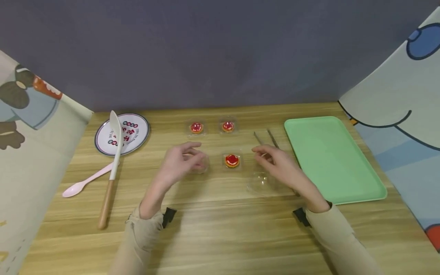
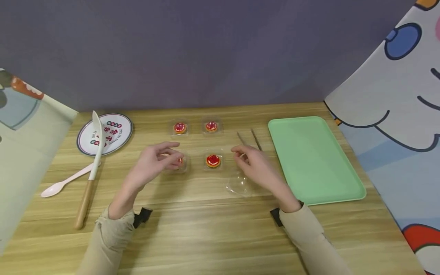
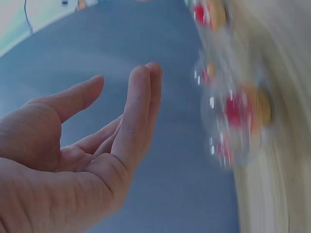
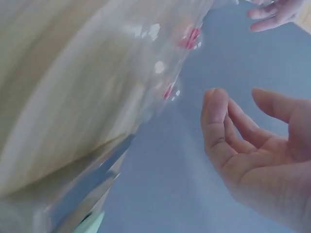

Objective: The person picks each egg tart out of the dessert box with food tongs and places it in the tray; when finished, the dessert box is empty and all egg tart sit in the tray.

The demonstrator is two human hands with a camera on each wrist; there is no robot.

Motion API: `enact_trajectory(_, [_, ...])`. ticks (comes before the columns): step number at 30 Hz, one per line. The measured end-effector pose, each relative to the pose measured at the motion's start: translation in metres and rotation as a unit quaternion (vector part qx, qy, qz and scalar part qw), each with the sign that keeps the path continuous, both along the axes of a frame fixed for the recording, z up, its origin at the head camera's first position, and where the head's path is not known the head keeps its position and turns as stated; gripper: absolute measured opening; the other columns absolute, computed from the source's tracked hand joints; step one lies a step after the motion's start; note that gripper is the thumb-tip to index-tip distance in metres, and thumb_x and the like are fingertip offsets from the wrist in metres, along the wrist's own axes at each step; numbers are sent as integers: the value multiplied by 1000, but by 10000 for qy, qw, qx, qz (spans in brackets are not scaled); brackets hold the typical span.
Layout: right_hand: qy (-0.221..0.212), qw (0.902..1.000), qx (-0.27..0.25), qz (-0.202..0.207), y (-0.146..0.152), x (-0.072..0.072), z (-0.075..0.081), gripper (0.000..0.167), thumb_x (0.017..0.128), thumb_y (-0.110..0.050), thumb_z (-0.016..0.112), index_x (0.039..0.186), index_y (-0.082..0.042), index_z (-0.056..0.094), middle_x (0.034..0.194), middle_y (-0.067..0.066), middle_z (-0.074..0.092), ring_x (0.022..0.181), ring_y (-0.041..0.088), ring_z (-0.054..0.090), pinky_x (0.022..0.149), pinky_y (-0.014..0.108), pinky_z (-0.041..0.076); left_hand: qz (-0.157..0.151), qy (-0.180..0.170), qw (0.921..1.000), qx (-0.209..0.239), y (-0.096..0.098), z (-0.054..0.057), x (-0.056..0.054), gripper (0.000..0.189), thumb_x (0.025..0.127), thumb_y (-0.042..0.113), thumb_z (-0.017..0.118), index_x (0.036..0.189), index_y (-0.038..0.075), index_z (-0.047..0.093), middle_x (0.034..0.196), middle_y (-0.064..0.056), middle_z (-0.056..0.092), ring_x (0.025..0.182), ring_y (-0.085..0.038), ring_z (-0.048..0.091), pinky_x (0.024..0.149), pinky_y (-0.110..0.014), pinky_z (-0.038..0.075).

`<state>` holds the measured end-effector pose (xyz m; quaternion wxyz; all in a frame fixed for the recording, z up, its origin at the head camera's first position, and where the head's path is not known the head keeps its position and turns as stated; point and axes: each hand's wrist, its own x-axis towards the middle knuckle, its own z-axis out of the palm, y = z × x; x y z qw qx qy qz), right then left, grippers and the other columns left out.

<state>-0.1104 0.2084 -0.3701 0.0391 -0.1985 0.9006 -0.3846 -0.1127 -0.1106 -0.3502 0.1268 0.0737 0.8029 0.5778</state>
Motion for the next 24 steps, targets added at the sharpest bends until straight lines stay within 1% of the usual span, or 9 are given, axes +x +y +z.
enact_trajectory(4, [-59, 9998, -119, 145, -20, -5, 6, 33, 111, -12, 60, 138, 7, 65, 126, 22, 72, 110, 36, 71, 90, 52, 64, 410, 32, 9992, -13, -24, 2, -1, 48, 106, 5, 66, 149, -12, 52, 128, -32, 67, 99, -43, 76, 87, -42, 67])
enact_trajectory(8, [-103, 9992, -229, 317, -36, -11, 10, 33, 110, -10, 60, 139, 7, 64, 127, 22, 72, 110, 36, 71, 91, 52, 64, 497, 81, 9982, -319, -42, 1, -1, 50, 107, 10, 66, 150, -11, 51, 134, -29, 65, 104, -44, 75, 93, -42, 65])
enact_trajectory(11, [-82, 9990, -206, 398, -49, -15, 13, 32, 109, -8, 61, 137, 6, 66, 119, 18, 75, 103, 32, 72, 87, 48, 64, 466, 43, 9973, -561, -51, -6, -1, 52, 107, 13, 66, 151, -12, 50, 135, -26, 64, 105, -42, 75, 94, -40, 65])
enact_trajectory(14, [-128, 9991, -44, 409, -65, -18, 17, 32, 109, -8, 61, 137, 6, 66, 107, 14, 76, 86, 25, 70, 74, 39, 62, 412, -22, 9965, -728, -56, -16, -1, 53, 107, 12, 66, 150, -13, 49, 133, -27, 65, 102, -39, 76, 88, -36, 65])
enact_trajectory(17, [-424, 9979, 152, 470, -81, -22, 17, 36, 110, -9, 59, 142, 8, 62, 102, 14, 76, 76, 23, 68, 65, 33, 56, 293, -149, 9961, -818, -59, -27, -2, 54, 106, 8, 66, 151, -15, 47, 132, -29, 65, 96, -35, 76, 82, -35, 67])
enact_trajectory(18, [-517, 9971, 238, 503, -87, -23, 17, 38, 110, -9, 58, 144, 8, 60, 103, 15, 77, 74, 24, 68, 64, 32, 55, 246, -216, 9963, -794, -59, -30, -3, 56, 105, 6, 66, 151, -16, 45, 133, -30, 64, 95, -34, 76, 82, -34, 67])
enact_trajectory(21, [-605, 9951, 467, 627, -104, -27, 13, 38, 110, -7, 55, 145, 10, 57, 116, 21, 76, 80, 25, 72, 67, 32, 59, 48, -467, 9966, -676, -58, -38, -4, 61, 102, 1, 67, 153, -18, 39, 137, -34, 60, 93, -34, 75, 83, -35, 67])
enact_trajectory(22, [-522, 9948, 586, 654, -110, -28, 11, 37, 110, -5, 55, 144, 11, 57, 118, 22, 75, 85, 26, 73, 71, 33, 61, -17, -541, 9967, -602, -58, -39, -5, 62, 101, -1, 67, 154, -19, 38, 138, -35, 58, 94, -34, 75, 84, -35, 68])
enact_trajectory(24, [-378, 9938, 827, 643, -120, -31, 7, 36, 109, -3, 53, 142, 12, 58, 125, 25, 72, 85, 26, 70, 75, 36, 62, -116, -655, 9968, -447, -57, -42, -6, 64, 100, -5, 67, 154, -20, 35, 138, -37, 57, 95, -36, 74, 86, -36, 68])
